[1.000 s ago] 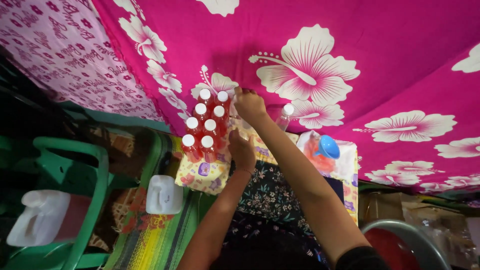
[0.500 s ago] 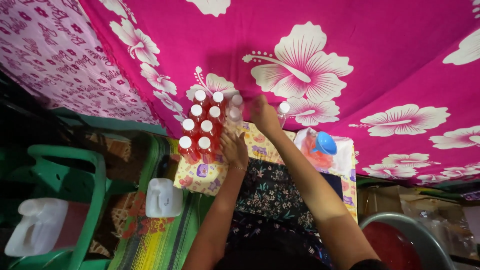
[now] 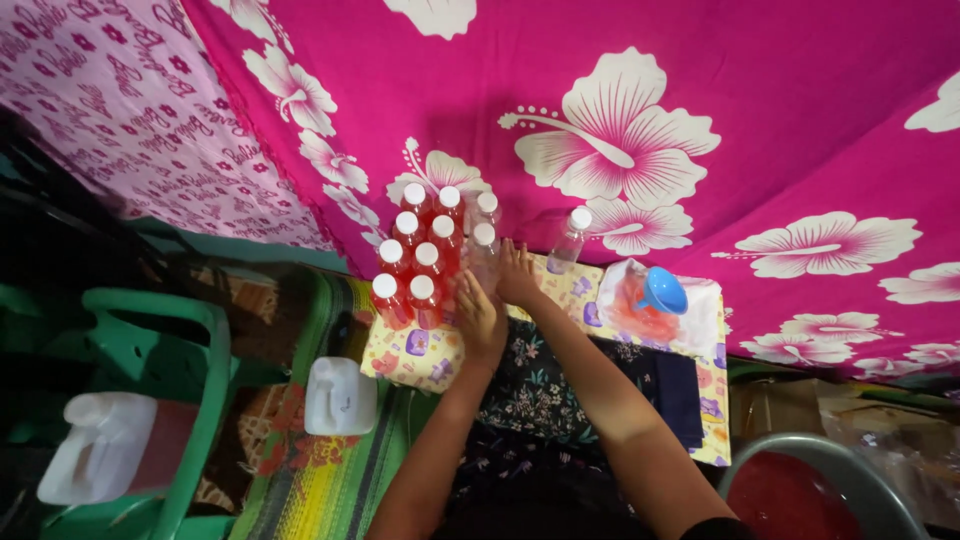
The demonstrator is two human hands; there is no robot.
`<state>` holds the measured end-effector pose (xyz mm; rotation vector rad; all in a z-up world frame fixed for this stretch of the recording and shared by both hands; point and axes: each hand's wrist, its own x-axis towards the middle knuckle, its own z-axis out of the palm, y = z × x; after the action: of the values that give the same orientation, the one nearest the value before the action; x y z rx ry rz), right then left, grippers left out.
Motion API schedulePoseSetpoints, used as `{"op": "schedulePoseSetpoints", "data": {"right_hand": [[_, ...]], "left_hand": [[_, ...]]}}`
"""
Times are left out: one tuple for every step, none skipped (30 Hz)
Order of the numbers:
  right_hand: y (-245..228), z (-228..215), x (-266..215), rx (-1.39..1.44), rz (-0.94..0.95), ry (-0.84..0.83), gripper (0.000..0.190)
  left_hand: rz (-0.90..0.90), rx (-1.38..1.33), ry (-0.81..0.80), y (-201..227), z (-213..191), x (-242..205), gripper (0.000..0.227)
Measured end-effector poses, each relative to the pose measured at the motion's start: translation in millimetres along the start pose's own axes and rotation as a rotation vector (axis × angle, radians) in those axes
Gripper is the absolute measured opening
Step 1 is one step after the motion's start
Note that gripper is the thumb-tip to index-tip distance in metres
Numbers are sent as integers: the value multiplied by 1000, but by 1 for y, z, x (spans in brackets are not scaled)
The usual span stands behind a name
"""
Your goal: The person fills small plastic bottles with a red liquid using a funnel and a measuring cup, then secures the caps by hand.
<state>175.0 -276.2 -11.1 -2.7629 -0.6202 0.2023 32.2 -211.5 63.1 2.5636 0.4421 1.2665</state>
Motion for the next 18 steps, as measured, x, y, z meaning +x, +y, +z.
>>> {"op": "schedulePoseSetpoints", "data": {"right_hand": [[-6,-3,-1,3,-1,6,105],[-11,-6,-2,43,2,-32,99],[-15,-10,-4,81,5,-69,94],[-17,-6,10,82,6,-61,94],[-18,4,12,70,55,-48,99],[-18,15,14,57,105,-35,105],[-19,21,12,58,110,-40,105],[-20,26,10,-50,98,70,100],[-22,28,11,-159,83,184,94],[-18,31,17,-160,87,184,94],[-14,36,22,-100,92,124,106],[-10,40,27,-40,98,64,118],[-12,33,18,-36,106,66,118],[-14,26,8,-117,90,186,109],[-16,16,2,-198,75,310,102],[-23,-11,-14,-194,84,316,102],[-28,-39,-29,-85,69,560,89],[-35,-67,-45,27,52,803,84]], "left_hand": [[6,1,4,0,-1,-3,84],[79,-44,35,0,-2,-5,70],[152,-92,66,1,-2,-7,58],[158,-94,70,-4,7,-6,58],[152,-200,-28,-9,11,-14,59],[144,-305,-127,-14,16,-23,61],[142,-307,-134,-16,15,-24,61],[156,-337,-182,-18,14,-24,65],[172,-369,-225,-20,15,-21,70],[173,-371,-227,-22,18,-23,70],[172,-361,-243,-23,20,-26,71],[170,-350,-259,-25,23,-30,73],[177,-354,-264,-18,6,-20,73],[208,-332,-221,-11,-10,-9,65],[244,-312,-175,-4,-25,4,58],[255,-316,-177,-11,-16,-5,58],[184,-336,-215,-16,-6,-13,54],[113,-355,-252,-22,4,-22,50]]}}
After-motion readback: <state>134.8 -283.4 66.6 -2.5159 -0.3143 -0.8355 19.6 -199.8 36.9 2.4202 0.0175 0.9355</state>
